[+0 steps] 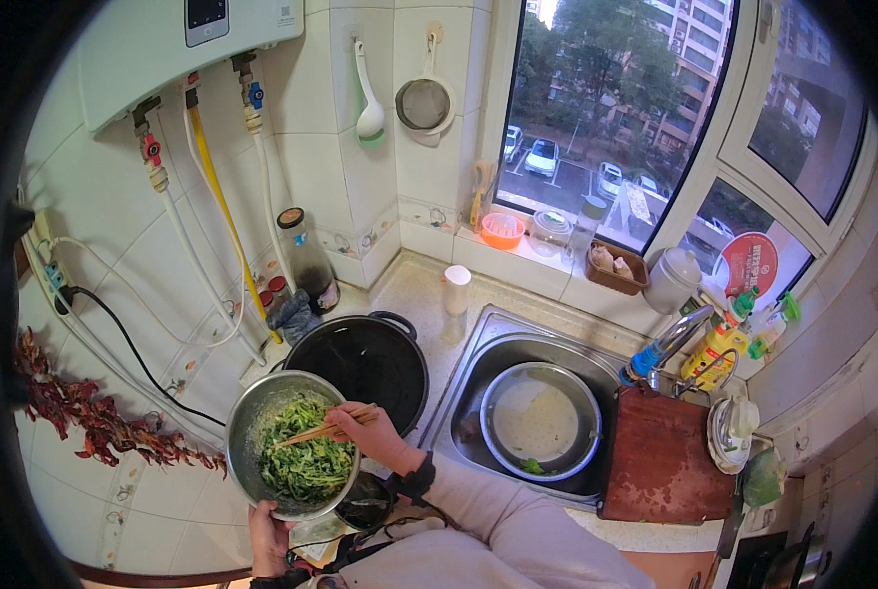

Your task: The person plugs in an electric griddle, then mixes chopped green vegetables in a metal bowl with chopsticks. They pour oil into the griddle and transfer portions of the vegetable mixture onto the hot surface to cook.

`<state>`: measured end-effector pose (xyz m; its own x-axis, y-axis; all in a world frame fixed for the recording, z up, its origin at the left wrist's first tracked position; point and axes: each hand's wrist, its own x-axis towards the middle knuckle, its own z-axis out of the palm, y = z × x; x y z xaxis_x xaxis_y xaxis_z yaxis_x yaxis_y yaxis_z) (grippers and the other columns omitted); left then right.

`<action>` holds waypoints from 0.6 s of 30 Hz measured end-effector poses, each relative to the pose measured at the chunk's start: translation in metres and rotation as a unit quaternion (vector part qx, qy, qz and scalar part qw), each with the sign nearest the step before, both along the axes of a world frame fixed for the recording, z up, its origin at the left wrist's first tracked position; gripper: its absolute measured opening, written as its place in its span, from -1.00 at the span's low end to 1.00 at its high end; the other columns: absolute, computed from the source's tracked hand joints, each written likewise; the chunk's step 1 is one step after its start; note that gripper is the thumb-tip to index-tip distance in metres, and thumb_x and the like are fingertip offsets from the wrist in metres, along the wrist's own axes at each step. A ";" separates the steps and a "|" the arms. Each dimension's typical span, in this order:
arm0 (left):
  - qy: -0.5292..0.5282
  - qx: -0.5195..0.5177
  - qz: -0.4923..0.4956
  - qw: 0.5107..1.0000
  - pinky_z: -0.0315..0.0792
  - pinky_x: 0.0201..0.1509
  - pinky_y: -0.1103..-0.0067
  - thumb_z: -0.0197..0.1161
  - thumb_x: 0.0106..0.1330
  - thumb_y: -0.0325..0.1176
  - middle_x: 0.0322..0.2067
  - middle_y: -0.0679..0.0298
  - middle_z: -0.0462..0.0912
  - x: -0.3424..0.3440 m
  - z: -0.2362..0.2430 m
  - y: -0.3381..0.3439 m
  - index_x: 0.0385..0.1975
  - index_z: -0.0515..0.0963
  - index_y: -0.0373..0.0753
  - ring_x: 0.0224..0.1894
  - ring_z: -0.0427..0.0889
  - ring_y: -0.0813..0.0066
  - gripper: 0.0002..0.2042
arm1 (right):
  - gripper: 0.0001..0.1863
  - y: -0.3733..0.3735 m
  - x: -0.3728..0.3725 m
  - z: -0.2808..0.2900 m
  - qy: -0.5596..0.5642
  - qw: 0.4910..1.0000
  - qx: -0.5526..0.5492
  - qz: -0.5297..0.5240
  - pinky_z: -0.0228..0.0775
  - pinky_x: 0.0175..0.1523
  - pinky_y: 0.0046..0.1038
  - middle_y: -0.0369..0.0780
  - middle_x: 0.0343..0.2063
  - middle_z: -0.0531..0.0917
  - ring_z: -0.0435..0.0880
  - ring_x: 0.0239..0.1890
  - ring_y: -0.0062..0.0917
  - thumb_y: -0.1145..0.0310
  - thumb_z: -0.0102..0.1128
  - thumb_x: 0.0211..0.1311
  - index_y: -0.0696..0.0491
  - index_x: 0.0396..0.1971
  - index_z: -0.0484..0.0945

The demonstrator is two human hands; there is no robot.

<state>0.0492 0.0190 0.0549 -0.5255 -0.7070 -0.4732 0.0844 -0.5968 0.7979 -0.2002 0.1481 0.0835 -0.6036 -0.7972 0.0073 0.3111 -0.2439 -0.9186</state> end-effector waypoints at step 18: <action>-0.002 -0.003 0.004 1.000 0.64 -0.34 0.33 -0.05 0.08 -0.49 -0.14 0.19 0.48 0.001 -0.002 0.000 0.00 0.29 -0.24 -0.21 0.59 0.27 -0.60 | -0.75 0.001 0.001 0.001 0.010 1.000 0.005 -0.001 0.55 -0.21 -0.65 -0.26 -0.31 0.64 0.63 -0.25 -0.63 0.30 0.02 0.33 0.18 -0.23 0.56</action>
